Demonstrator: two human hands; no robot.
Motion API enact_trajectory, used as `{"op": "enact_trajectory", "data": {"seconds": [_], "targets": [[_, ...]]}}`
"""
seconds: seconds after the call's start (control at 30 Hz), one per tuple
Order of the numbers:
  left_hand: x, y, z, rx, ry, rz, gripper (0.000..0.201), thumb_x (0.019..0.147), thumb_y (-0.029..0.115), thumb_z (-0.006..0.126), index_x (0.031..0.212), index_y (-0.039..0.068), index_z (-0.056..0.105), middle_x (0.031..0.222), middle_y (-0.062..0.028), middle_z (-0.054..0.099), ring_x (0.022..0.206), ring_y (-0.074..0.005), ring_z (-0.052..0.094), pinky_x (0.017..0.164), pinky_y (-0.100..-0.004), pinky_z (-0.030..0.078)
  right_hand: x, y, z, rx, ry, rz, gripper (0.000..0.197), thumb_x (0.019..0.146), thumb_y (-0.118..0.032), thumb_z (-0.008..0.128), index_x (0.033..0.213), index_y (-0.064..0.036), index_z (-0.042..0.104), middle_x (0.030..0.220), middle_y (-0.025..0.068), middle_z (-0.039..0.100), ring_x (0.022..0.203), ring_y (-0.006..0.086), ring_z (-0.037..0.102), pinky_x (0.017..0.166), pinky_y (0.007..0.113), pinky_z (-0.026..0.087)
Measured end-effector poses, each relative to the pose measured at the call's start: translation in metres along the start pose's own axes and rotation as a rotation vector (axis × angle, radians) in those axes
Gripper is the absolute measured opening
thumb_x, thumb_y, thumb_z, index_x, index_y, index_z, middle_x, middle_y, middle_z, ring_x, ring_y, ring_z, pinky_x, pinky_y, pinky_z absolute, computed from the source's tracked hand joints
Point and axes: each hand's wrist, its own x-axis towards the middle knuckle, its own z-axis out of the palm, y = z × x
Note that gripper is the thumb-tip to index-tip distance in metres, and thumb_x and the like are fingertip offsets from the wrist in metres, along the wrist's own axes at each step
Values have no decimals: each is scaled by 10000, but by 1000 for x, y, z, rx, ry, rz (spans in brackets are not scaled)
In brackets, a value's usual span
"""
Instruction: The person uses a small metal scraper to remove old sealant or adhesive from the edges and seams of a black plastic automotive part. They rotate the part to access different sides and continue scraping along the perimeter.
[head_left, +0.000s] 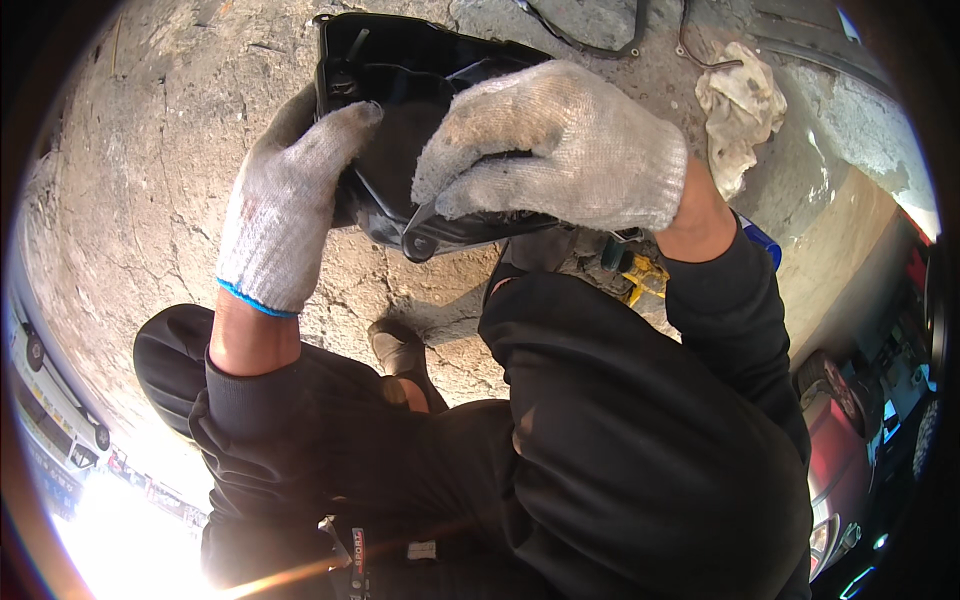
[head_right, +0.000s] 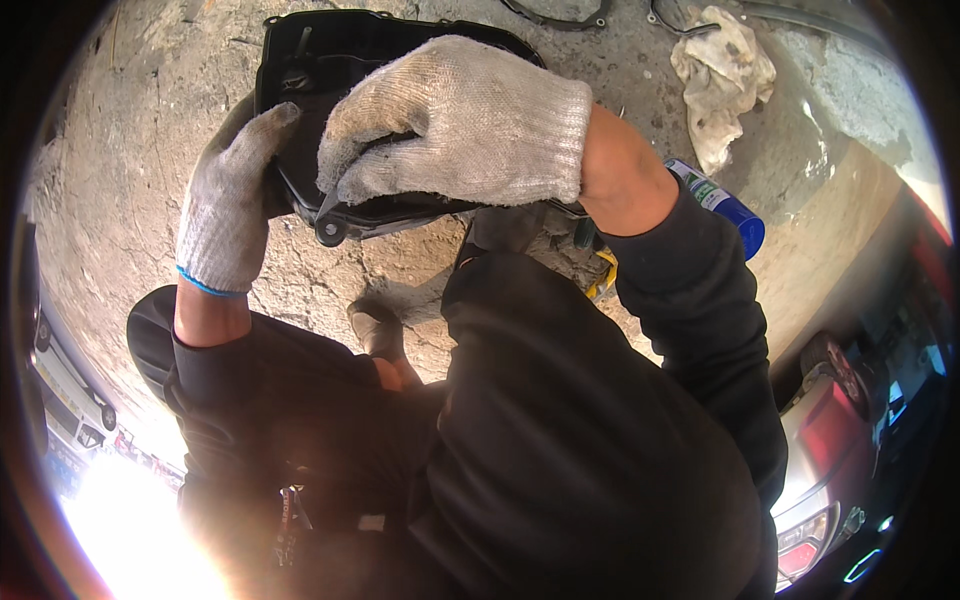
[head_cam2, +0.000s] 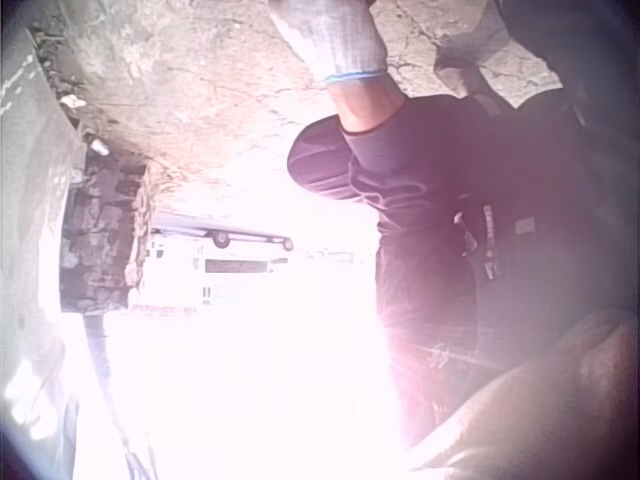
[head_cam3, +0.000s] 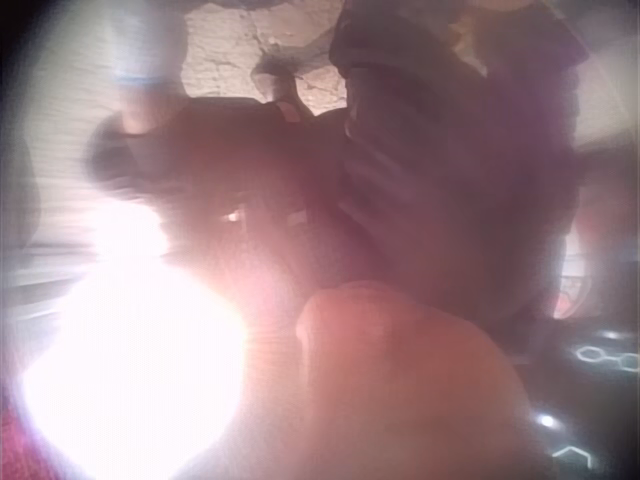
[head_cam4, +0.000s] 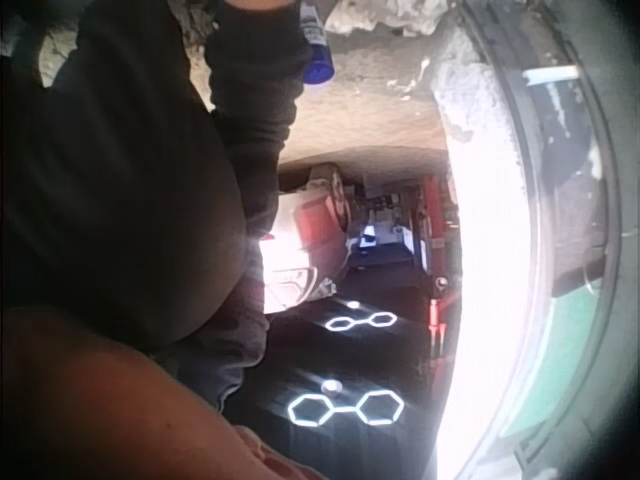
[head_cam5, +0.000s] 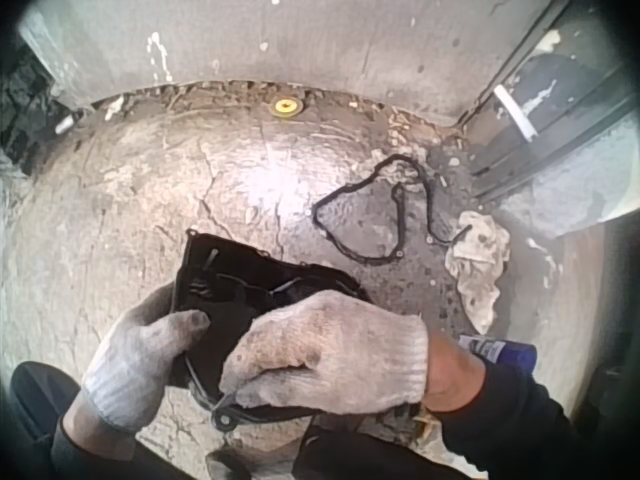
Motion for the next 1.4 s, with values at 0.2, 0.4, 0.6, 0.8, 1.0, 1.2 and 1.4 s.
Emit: {"op": "enact_trajectory", "data": {"seconds": [0.2, 0.4, 0.6, 0.8, 1.0, 1.2, 1.4], "targets": [[0, 1, -2, 45, -7, 32, 470, 1022, 384, 765, 1334, 32, 762, 897, -16, 741, 706, -62, 642, 617, -227, 478, 4, 9, 9, 8, 104, -28, 194, 964, -128, 855, 1129, -29, 827, 1064, 87, 802, 991, 233, 776, 926, 362, 614], [3, -2, -1, -59, -20, 40, 482, 1027, 380, 762, 1352, 24, 752, 922, -15, 746, 742, -69, 657, 647, -226, 494, 8, 17, 20, 184, 109, 33, 179, 971, -90, 841, 1131, -11, 827, 1086, 71, 810, 1015, 190, 767, 959, 350, 612], [4, -5, -1, -96, -6, 24, 471, 1029, 365, 759, 1353, 23, 752, 984, -21, 747, 753, -68, 655, 645, -229, 497, 0, 14, 19, 279, 67, 151, 180, 954, -75, 840, 1122, -11, 840, 1076, 76, 821, 1014, 185, 775, 954, 345, 613], [9, -8, -7, -38, -41, 43, 454, 1031, 354, 759, 1341, 23, 754, 947, -7, 734, 738, -61, 648, 632, -228, 489, -9, 14, 9, 247, -38, 136, 207, 956, -154, 834, 1138, -57, 852, 1075, 77, 843, 1002, 200, 796, 929, 354, 616], [6, -4, -4, -46, 7, 30, 454, 1034, 359, 758, 1344, 28, 755, 949, -12, 748, 716, -63, 647, 629, -224, 486, -5, 11, 8, 134, 79, 48, 181, 959, -109, 855, 1119, -28, 830, 1073, 84, 805, 1003, 207, 779, 913, 352, 624], [5, 2, -3, -51, -25, 76, 465, 1035, 346, 763, 1344, -2, 744, 980, -37, 767, 797, -75, 687, 675, -240, 535, 11, 11, 18, -75, 179, -68, 191, 957, -124, 846, 1129, -43, 829, 1056, 96, 797, 974, 258, 780, 891, 374, 622], [5, -3, -3, -23, -15, 60, 469, 1036, 347, 763, 1334, -15, 744, 981, -45, 765, 797, -78, 694, 684, -243, 546, -1, 5, 6, -70, 48, -32, 213, 942, -203, 826, 1119, -87, 853, 1065, 94, 817, 976, 304, 780, 894, 410, 623]]}}
